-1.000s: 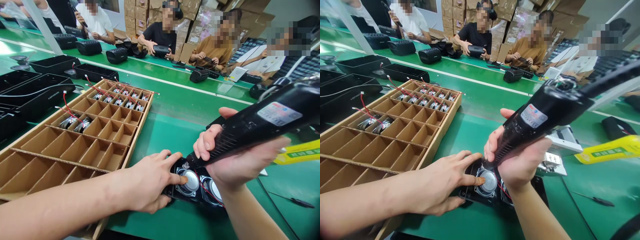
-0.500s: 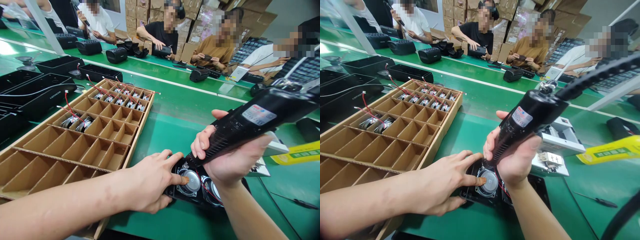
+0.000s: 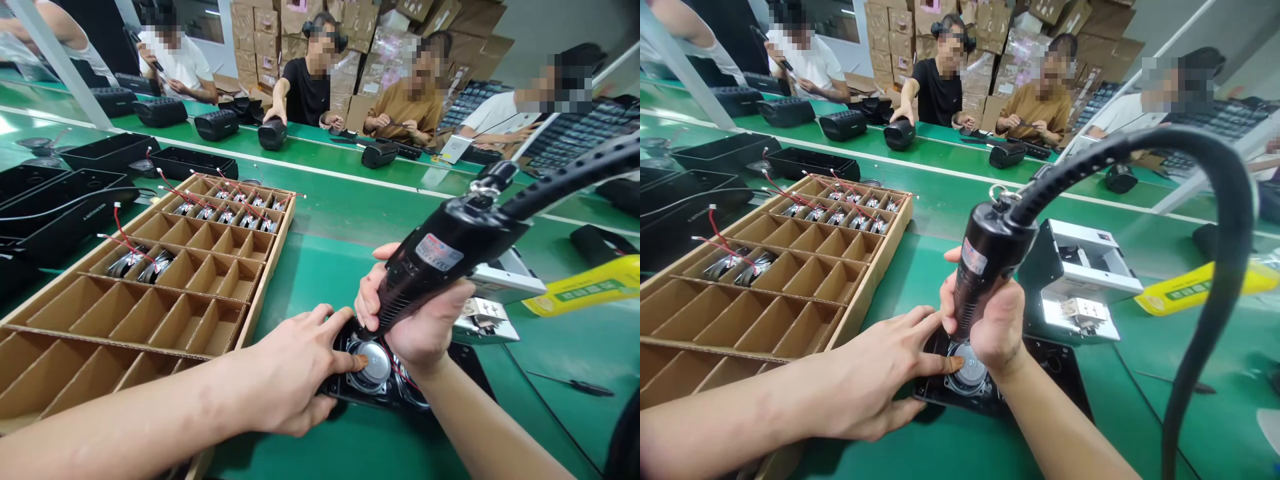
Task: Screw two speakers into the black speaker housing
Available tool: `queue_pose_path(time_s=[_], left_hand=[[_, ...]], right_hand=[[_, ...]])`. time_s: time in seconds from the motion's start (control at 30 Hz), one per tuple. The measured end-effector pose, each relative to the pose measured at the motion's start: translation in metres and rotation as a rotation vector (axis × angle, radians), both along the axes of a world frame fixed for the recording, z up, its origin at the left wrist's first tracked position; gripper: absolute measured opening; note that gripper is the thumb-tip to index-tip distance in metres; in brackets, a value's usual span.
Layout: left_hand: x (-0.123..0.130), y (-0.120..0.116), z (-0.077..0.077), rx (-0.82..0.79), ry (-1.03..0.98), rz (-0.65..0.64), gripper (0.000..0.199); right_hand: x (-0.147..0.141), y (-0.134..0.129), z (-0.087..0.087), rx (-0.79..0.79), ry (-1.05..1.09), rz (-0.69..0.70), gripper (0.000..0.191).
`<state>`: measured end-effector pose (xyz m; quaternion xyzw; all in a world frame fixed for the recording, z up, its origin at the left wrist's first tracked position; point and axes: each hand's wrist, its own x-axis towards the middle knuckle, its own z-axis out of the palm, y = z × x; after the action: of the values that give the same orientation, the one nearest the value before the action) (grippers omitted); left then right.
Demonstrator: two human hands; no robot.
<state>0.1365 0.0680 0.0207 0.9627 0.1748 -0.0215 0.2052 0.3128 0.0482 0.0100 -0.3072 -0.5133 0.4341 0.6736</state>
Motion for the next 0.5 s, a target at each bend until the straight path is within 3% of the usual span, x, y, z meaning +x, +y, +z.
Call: queue_pose_path(time_s=[0.37,0.5], left_hand=[[-0.001,0.0,-0.001,-0.014,-0.005,0.013,0.064],[0.001,-0.001,0.004,-0.046,0.001,0.032,0.065]], right_hand=[[-0.001,0.002,-0.007,0.005,0.037,0.039,0.068],[0.0,0.002,0.003,0.028,0.049,0.017,0.066]])
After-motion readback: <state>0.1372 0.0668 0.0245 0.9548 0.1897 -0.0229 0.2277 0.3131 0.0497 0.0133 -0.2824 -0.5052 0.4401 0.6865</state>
